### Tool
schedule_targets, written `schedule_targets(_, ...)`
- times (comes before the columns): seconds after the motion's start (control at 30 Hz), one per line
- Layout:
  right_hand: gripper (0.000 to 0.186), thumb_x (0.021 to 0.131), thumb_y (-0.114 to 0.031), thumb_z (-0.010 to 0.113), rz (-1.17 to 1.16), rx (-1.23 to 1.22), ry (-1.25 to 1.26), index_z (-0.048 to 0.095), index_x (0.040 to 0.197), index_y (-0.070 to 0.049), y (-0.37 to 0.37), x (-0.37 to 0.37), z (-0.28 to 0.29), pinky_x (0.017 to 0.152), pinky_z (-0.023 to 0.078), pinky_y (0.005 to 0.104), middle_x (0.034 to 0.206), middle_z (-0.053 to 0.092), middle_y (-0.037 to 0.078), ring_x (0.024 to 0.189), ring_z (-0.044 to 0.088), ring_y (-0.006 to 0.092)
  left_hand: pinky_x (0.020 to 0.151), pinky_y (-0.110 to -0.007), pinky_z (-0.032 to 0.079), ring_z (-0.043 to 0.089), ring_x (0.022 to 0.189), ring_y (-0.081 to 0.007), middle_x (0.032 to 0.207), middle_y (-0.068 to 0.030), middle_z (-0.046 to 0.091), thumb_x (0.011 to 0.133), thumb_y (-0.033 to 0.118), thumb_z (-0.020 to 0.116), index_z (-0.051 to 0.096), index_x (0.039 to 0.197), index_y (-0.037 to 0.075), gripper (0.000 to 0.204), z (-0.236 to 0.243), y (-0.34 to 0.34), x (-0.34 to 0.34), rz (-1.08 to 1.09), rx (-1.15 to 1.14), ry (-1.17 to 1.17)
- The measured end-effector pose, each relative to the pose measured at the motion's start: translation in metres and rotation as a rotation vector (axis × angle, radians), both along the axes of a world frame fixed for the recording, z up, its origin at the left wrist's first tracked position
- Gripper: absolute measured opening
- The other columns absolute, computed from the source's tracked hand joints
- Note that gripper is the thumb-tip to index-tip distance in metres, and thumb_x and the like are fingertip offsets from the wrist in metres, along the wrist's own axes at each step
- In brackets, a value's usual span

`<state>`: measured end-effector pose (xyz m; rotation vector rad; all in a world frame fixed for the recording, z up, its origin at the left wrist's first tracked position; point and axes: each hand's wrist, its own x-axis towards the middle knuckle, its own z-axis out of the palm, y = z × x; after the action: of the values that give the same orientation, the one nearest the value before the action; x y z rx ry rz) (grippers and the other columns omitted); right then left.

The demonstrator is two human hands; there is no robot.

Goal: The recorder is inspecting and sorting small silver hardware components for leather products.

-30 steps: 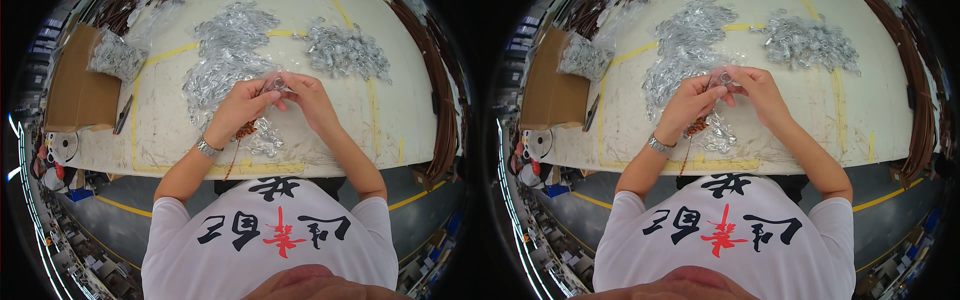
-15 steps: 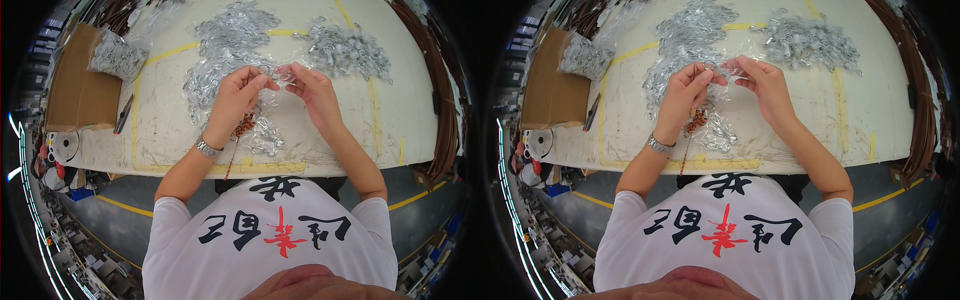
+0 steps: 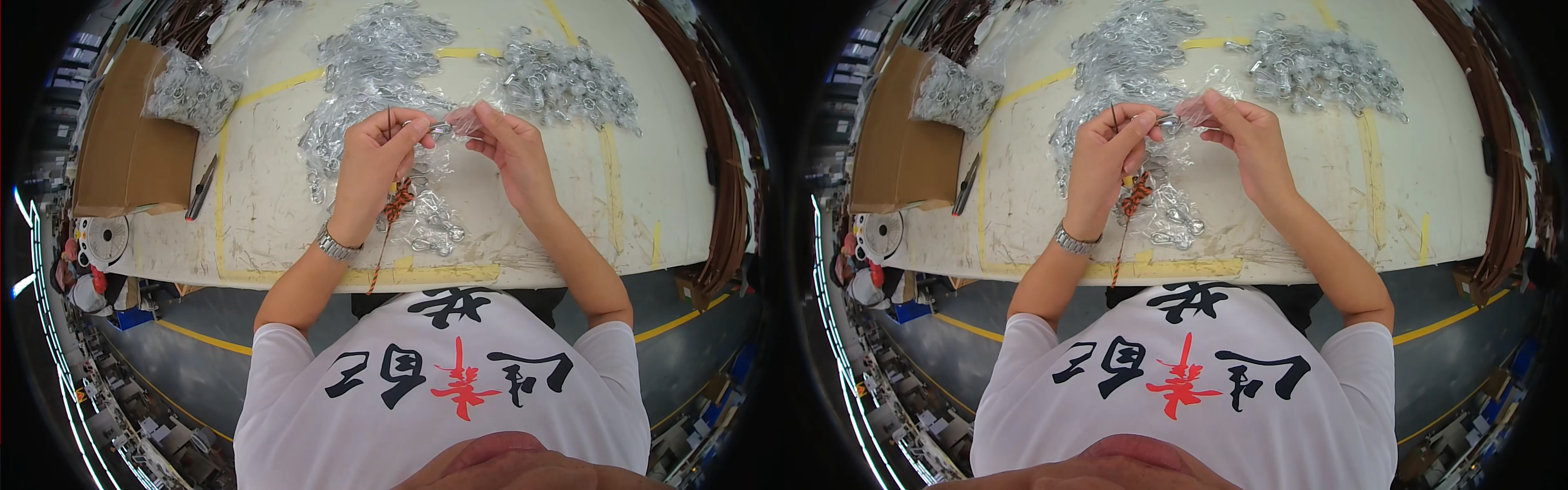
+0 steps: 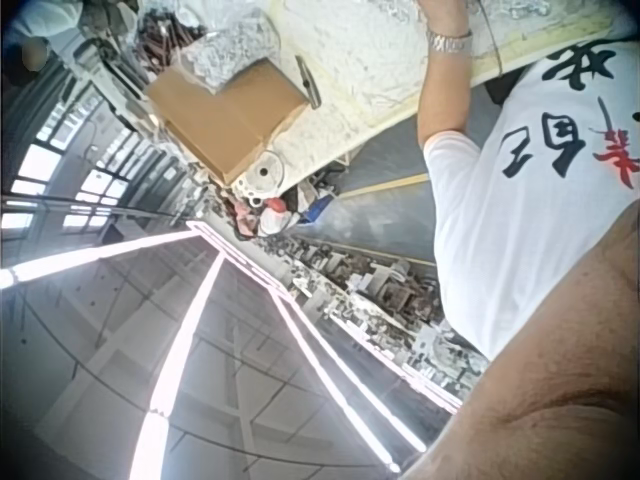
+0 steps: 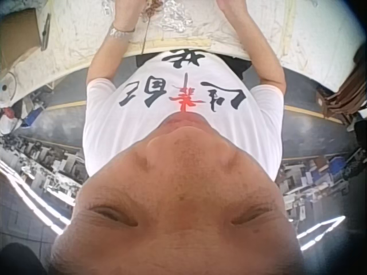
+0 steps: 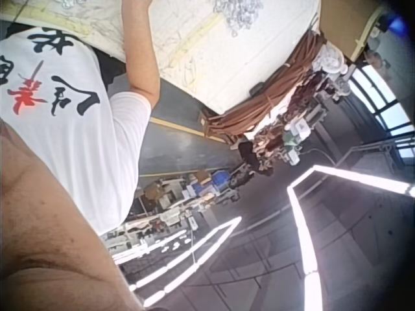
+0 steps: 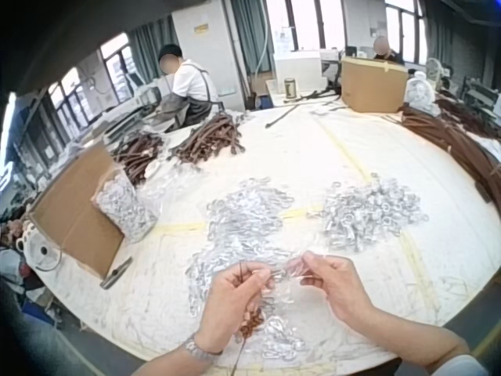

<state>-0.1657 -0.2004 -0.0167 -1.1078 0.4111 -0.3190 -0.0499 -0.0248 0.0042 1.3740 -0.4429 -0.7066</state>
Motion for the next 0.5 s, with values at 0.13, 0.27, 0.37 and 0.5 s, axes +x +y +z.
schedule_targets(0.13, 0.036, 0.106, -0.033, 0.066, -0.045, -0.050, 0.000, 0.079, 0.112, -0.001, 0.002, 0.000, -0.008, 0.084, 0.055, 0.0271, 0.106, 0.079, 0.007, 0.094, 0.071, 0.0109, 0.047, -0.017, 0.029, 0.040, 0.053, -0.0003, 0.092, -0.0071, 0.076, 0.103, 0.012, 0.067, 0.074, 0.116, 0.000, 0.019, 0.001, -0.003, -0.003, -0.009, -0.027, 0.027)
schedule_targets(0.27, 0.035, 0.106, -0.030, 0.066, -0.040, -0.091, -0.035, 0.078, 0.115, 0.002, 0.006, 0.000, -0.005, 0.086, 0.057, 0.0280, 0.102, 0.079, 0.007, 0.091, 0.072, 0.0118, 0.046, -0.018, 0.031, 0.041, 0.052, 0.0002, 0.095, -0.0084, 0.079, 0.103, 0.010, 0.066, 0.066, 0.128, -0.001, 0.028, 0.004, -0.008, -0.013, -0.046, -0.011, 0.013)
schedule_targets(0.37, 0.035, 0.107, -0.029, 0.064, -0.017, -0.057, -0.058, 0.077, 0.117, 0.002, 0.011, -0.001, 0.004, 0.091, 0.058, 0.0294, 0.103, 0.078, 0.007, 0.092, 0.072, 0.0118, 0.045, -0.018, 0.032, 0.042, 0.052, 0.0005, 0.093, -0.0078, 0.080, 0.103, 0.010, 0.065, 0.063, 0.132, -0.001, 0.031, -0.001, -0.011, -0.018, -0.024, -0.010, -0.004)
schedule_targets(0.5, 0.036, 0.108, -0.028, 0.062, -0.008, -0.006, -0.048, 0.075, 0.121, 0.002, 0.017, -0.001, 0.002, 0.094, 0.058, 0.0301, 0.108, 0.077, 0.007, 0.092, 0.071, 0.0115, 0.045, -0.019, 0.030, 0.041, 0.051, 0.0003, 0.088, -0.0053, 0.078, 0.104, 0.011, 0.065, 0.063, 0.130, -0.001, 0.028, -0.004, -0.013, -0.028, 0.040, -0.045, 0.021)
